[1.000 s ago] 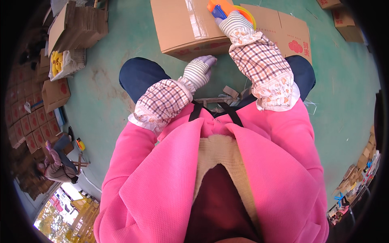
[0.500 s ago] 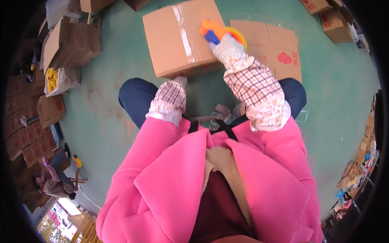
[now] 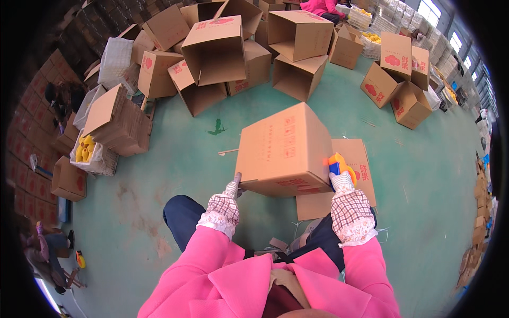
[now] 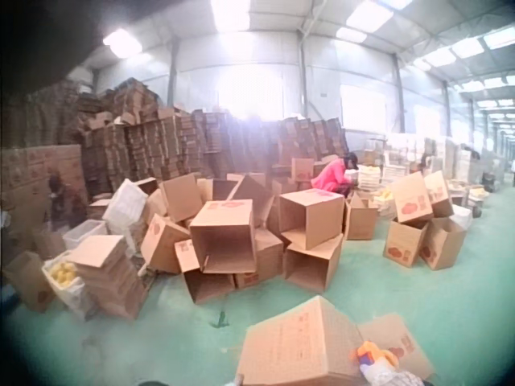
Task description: The person sits on the floor and repeatedly folds and tapes cardboard boxes using a handheld tape dispenser. They apply tape to the seams of each box, then set the sealed box aside and pick up another flat box to repeat the process.
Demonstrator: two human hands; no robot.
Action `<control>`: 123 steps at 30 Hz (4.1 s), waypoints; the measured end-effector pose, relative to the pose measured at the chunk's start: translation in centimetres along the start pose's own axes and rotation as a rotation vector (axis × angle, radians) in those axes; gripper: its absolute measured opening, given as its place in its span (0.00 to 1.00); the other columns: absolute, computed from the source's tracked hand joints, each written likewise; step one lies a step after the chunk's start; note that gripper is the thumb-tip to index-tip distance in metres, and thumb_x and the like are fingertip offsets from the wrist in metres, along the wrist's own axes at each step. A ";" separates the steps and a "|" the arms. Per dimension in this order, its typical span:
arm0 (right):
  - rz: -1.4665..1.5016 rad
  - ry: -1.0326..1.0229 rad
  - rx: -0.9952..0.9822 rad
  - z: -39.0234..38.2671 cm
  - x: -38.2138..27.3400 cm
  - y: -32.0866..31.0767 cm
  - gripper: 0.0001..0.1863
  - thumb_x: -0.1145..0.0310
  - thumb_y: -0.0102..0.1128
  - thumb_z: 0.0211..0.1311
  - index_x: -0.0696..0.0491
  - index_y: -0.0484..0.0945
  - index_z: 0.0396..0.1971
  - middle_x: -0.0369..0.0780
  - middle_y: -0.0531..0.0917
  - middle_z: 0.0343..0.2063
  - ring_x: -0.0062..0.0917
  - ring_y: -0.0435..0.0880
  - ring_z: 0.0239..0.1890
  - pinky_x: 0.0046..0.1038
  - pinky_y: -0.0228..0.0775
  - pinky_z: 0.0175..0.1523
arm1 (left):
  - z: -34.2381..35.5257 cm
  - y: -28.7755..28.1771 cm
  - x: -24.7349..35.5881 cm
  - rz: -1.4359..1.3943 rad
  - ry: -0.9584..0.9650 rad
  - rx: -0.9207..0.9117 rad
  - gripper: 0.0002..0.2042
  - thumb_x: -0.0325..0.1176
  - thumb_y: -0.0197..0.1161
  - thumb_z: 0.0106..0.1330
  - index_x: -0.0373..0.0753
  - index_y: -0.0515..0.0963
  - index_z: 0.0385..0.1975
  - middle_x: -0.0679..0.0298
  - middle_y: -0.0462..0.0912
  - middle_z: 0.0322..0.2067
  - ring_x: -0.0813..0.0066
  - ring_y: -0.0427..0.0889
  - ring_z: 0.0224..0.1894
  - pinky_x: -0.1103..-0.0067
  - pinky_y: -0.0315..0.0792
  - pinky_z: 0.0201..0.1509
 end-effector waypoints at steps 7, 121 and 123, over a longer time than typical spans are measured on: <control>0.117 0.064 -0.017 0.5 2.2 -0.7 0.38 0.44 0.63 0.51 0.59 0.76 0.54 0.57 0.79 0.51 0.48 0.77 0.57 0.44 0.68 0.62 | -7.5 9.4 4.1 0.194 0.226 -0.382 0.25 0.45 0.70 0.61 0.33 0.78 0.52 0.58 0.84 0.47 0.67 0.79 0.51 0.74 0.68 0.58; 0.310 -0.644 0.122 -4.7 -9.9 -5.5 0.40 0.52 0.76 0.41 0.55 0.75 0.55 0.47 0.83 0.48 0.38 0.82 0.48 0.34 0.72 0.58 | -12.7 -5.9 -9.5 -0.916 -0.353 -0.547 0.14 0.36 0.60 0.67 0.27 0.75 0.40 0.62 0.76 0.26 0.81 0.70 0.19 0.89 0.63 0.16; 0.070 -0.668 0.068 -5.5 -10.9 -4.3 0.43 0.47 0.74 0.41 0.57 0.74 0.56 0.49 0.82 0.48 0.40 0.82 0.50 0.35 0.71 0.59 | -10.5 -7.9 -10.2 -0.898 -0.283 -0.361 0.13 0.35 0.59 0.67 0.27 0.75 0.40 0.61 0.77 0.26 0.80 0.71 0.19 0.88 0.63 0.16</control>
Point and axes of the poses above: each hand's wrist, its own z-axis towards the middle knuckle, its own y-axis out of the palm, x = y × z, the point moved 9 cm from there along z, towards the middle knuckle
